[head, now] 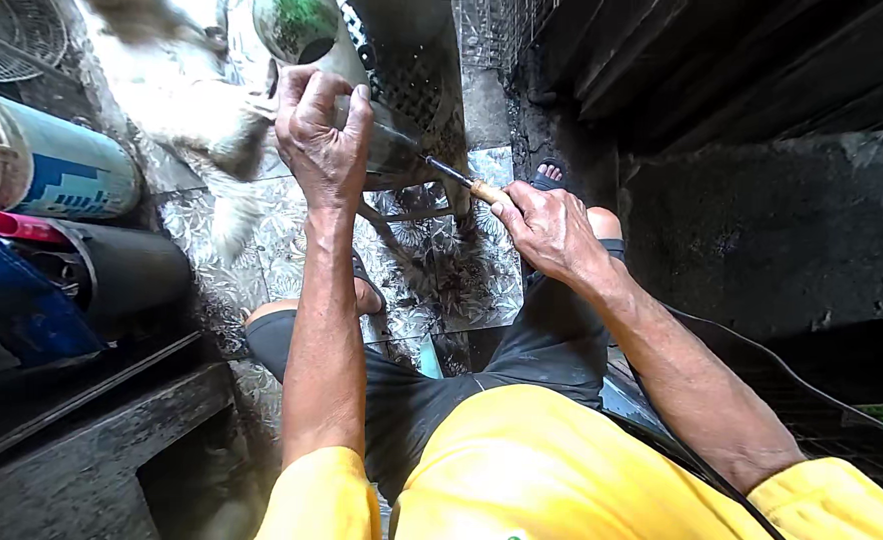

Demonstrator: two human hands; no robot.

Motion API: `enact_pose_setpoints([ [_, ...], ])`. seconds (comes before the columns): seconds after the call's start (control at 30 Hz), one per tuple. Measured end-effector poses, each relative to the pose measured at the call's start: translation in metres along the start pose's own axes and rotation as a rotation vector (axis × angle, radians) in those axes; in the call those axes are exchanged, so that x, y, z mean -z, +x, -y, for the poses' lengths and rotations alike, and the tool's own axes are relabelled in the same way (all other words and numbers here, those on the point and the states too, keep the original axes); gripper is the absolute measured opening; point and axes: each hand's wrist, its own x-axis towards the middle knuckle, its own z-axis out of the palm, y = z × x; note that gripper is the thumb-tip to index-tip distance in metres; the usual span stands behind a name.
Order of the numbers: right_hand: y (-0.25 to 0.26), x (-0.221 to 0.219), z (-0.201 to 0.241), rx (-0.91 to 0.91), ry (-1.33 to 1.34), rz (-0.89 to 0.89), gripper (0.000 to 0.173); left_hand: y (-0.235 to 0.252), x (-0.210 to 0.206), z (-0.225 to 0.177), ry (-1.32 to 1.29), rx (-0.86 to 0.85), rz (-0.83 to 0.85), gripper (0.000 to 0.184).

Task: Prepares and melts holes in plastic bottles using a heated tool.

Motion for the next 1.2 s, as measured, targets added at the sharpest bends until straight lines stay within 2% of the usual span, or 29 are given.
enact_pose_setpoints([
  [0.23, 0.003, -0.001, 0.016, 0.005, -0.037, -0.013, 0.044, -0.001, 0.001, -0.001, 0.009, 0.022, 0.006, 0.025],
  [0.53, -0.028, 0.02, 0.024, 0.021, -0.042, -0.113, 0.039, 0.0, 0.001, -0.009, 0.04, 0.055, 0.006, 0.025],
  [0.77, -0.01, 0.014, 0.03, 0.008, -0.07, -0.055, 0.04, -0.001, 0.005, -0.017, 0.063, 0.108, 0.059, 0.027],
  [1.2, -0.004, 0.013, 0.035, -0.012, -0.102, -0.029, 0.041, -0.007, 0.0, -0.023, 0.09, 0.085, 0.054, 0.027],
])
